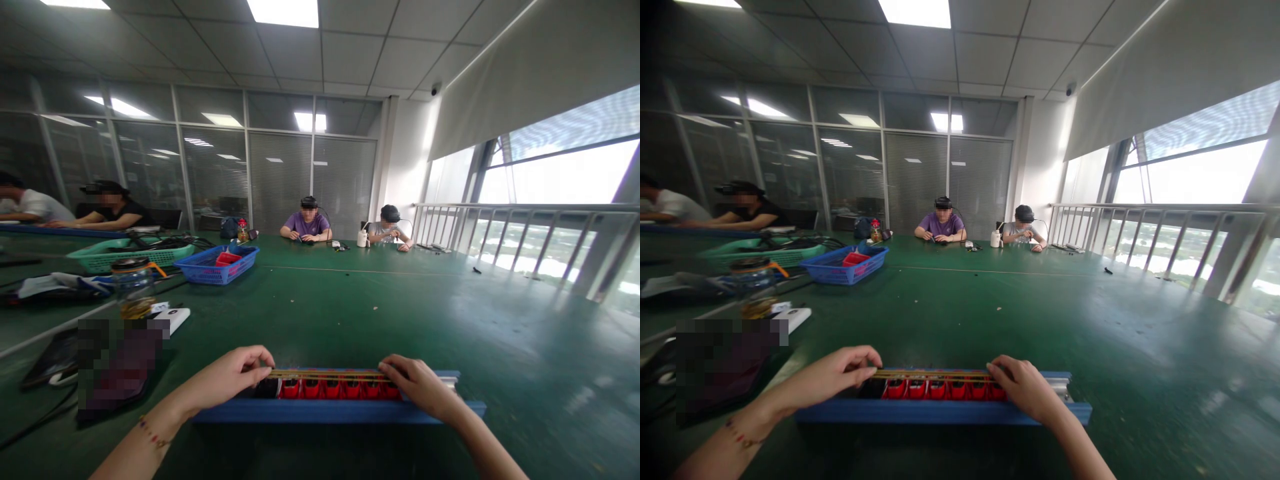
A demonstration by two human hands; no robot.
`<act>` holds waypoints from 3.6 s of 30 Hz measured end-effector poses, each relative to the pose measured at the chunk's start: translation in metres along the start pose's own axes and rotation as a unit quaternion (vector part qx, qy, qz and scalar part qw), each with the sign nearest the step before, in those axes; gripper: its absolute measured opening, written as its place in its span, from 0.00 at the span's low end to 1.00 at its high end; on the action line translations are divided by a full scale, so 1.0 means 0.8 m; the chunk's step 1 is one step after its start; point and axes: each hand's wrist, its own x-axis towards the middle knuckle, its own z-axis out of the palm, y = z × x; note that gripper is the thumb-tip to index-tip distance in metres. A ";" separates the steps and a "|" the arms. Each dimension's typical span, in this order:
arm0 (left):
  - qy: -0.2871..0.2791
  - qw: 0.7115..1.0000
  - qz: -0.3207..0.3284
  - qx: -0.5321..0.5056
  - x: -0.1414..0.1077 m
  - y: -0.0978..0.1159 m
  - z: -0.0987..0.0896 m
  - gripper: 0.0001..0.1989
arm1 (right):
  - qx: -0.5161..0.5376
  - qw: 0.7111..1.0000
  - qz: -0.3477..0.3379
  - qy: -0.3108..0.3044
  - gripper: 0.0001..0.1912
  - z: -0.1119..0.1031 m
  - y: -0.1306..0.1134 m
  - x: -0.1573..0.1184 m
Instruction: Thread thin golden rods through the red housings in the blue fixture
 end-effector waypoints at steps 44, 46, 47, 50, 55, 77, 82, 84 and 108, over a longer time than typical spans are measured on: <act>0.166 0.932 0.090 0.310 0.052 -0.004 -0.055 0.09 | 0.029 0.999 0.015 -0.005 0.18 -0.027 0.037 -0.013; 0.133 0.945 0.064 0.293 0.068 -0.015 -0.043 0.09 | 0.014 1.000 0.011 -0.003 0.19 -0.026 0.036 -0.014; 0.119 0.950 0.055 0.285 0.075 -0.021 -0.037 0.08 | 0.009 1.000 0.008 0.001 0.19 -0.025 0.036 -0.014; 0.091 0.957 0.043 0.272 0.092 -0.035 -0.023 0.07 | 0.008 1.000 -0.001 0.013 0.19 -0.024 0.037 -0.013; 0.056 0.966 0.030 0.249 0.109 -0.052 -0.012 0.06 | 0.041 0.997 -0.008 0.058 0.20 -0.026 0.036 -0.008; 0.209 0.953 0.086 0.201 -0.014 -0.003 -0.014 0.16 | 0.094 0.978 0.130 0.130 0.28 0.000 0.080 0.034; 0.191 0.927 0.135 0.295 -0.035 -0.015 0.010 0.12 | -0.021 0.995 0.063 0.074 0.22 0.004 0.077 0.048; 0.186 0.920 0.139 0.317 -0.035 -0.020 0.008 0.11 | -0.060 0.997 0.033 0.045 0.17 0.002 0.075 0.054; 0.137 0.957 0.079 0.244 0.017 -0.025 -0.052 0.11 | -0.111 0.993 0.004 -0.027 0.10 0.018 0.084 0.093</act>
